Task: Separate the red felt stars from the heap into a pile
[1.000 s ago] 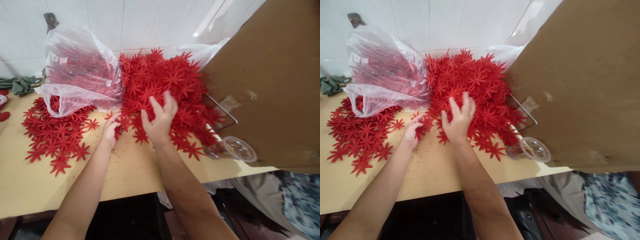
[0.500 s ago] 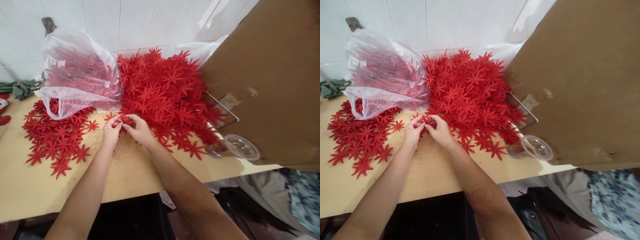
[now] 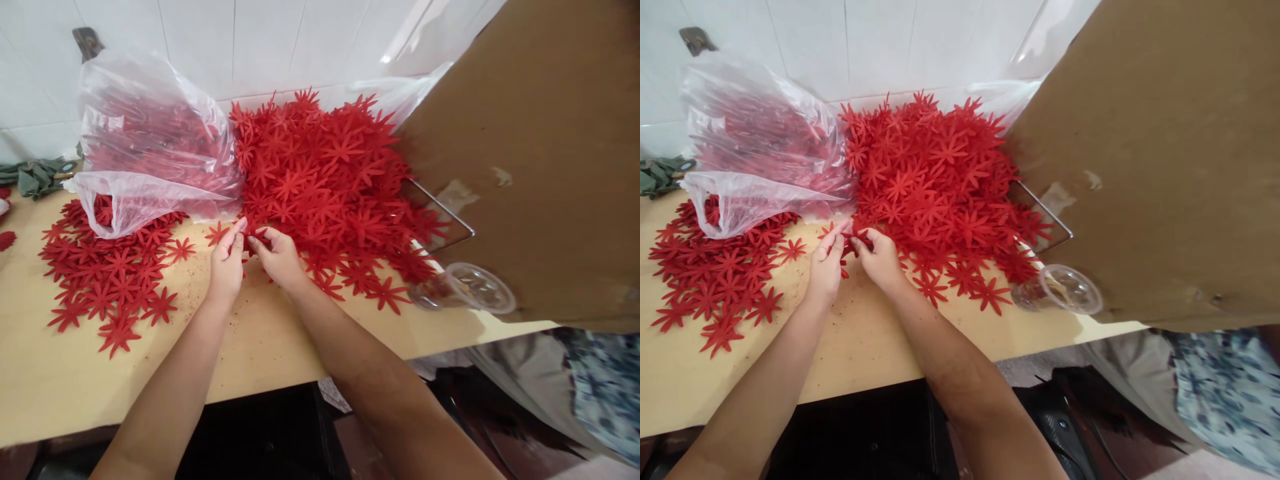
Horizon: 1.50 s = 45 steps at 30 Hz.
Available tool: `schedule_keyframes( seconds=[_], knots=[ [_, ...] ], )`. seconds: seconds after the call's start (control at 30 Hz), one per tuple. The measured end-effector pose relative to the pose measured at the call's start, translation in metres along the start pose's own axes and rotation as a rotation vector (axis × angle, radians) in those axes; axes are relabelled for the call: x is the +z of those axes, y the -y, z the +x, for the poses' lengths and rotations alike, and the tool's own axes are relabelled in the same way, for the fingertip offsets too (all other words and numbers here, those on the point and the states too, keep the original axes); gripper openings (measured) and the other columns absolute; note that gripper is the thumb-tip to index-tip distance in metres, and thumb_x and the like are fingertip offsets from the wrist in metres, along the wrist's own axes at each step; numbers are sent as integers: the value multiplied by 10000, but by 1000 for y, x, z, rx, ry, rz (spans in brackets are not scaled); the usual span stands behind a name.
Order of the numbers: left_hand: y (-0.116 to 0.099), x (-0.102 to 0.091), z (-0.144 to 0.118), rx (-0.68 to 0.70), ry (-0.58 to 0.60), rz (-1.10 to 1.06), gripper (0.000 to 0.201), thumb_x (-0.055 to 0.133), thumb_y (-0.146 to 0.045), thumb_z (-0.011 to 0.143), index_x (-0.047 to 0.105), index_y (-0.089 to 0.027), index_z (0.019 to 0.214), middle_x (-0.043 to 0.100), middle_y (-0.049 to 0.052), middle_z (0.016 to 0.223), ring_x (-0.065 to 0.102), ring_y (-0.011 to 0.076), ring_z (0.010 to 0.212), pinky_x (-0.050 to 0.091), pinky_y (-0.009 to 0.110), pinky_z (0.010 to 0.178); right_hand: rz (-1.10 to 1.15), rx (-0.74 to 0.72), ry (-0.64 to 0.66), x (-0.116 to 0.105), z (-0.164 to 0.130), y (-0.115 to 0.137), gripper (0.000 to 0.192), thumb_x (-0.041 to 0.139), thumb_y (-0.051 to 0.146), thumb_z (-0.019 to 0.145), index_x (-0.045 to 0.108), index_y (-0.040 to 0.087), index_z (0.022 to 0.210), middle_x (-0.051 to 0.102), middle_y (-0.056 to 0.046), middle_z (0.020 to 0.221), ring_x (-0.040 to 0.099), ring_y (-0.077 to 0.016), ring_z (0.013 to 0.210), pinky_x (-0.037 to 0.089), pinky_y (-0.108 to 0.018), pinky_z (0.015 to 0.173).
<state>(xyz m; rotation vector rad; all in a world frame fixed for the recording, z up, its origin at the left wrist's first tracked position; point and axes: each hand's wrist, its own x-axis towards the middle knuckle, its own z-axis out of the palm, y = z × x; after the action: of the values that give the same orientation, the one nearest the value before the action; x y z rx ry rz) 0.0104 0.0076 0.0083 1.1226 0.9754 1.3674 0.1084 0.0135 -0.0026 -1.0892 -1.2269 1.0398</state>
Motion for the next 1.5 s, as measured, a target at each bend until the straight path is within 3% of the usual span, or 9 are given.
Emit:
schedule_keyframes(
  seconds=[0.23, 0.43, 0.6, 0.77, 1.0, 1.1, 1.27, 1.4, 1.5],
  knots=[
    [3, -9, 8, -204, -67, -145, 304, 493, -379, 781, 602, -180, 983, 660, 57, 865, 609, 140, 817, 487, 249, 677, -84, -30, -23, -7, -1, 7, 343, 535, 502, 712, 492, 172, 632, 493, 32, 512, 438, -72, 470, 378, -225, 488],
    [0, -5, 4, -253, 35, -44, 325, 581, -440, 694, 606, -167, 870, 595, 11, 703, 514, 69, 559, 406, 187, 494, -163, 5, -81, -9, -1, 6, 450, 458, 585, 731, 402, 190, 523, 374, 55, 416, 324, -55, 394, 272, -219, 399],
    [-4, -2, 1, -244, 101, -11, 285, 637, -413, 642, 585, -176, 791, 513, -35, 622, 426, 39, 502, 328, 171, 455, -139, 12, -58, -7, 0, 8, 483, 490, 649, 658, 415, 190, 526, 393, 50, 422, 348, -59, 402, 285, -219, 399],
    [-5, -3, 3, -242, 16, -39, 241, 648, -360, 630, 583, -181, 778, 521, -40, 615, 432, 39, 506, 310, 169, 455, -116, 27, 100, -5, -2, 11, 523, 431, 678, 676, 407, 185, 501, 354, 54, 411, 293, -49, 381, 243, -219, 385],
    [-4, -8, 9, -256, -151, -128, 199, 641, -307, 626, 576, -169, 754, 508, -53, 571, 433, 33, 466, 321, 176, 460, -111, -38, 142, -8, -3, 12, 445, 425, 599, 747, 370, 195, 567, 341, 58, 493, 318, -56, 447, 278, -221, 445],
    [-2, -14, 12, -226, -193, -174, 216, 649, -309, 604, 558, -161, 732, 487, -60, 576, 419, 23, 452, 295, 164, 432, -190, -124, 25, -16, -2, 19, 429, 449, 557, 759, 362, 192, 551, 332, 57, 504, 323, -57, 466, 280, -222, 460],
    [2, -18, 15, -234, -205, -180, 240, 658, -302, 566, 543, -157, 717, 468, -68, 557, 407, 19, 440, 274, 153, 408, -239, -270, -411, -46, 8, 25, 396, 451, 511, 780, 378, 192, 557, 372, 54, 506, 351, -62, 465, 316, -219, 472],
    [4, -14, 15, -236, -166, -107, 194, 643, -273, 578, 537, -164, 697, 440, -79, 500, 374, 23, 408, 267, 164, 406, -150, -288, -781, -73, 23, 14, 321, 414, 501, 792, 477, 187, 813, 525, -12, 756, 499, -92, 587, 422, -257, 548],
    [2, -11, 13, -237, -133, -30, 134, 620, -244, 607, 541, -161, 676, 451, -71, 493, 371, 29, 415, 265, 172, 413, -226, -300, -837, -74, 25, 9, 404, 484, 494, 749, 482, 181, 1005, 532, -90, 993, 562, -138, 769, 472, -320, 661]
  ],
)
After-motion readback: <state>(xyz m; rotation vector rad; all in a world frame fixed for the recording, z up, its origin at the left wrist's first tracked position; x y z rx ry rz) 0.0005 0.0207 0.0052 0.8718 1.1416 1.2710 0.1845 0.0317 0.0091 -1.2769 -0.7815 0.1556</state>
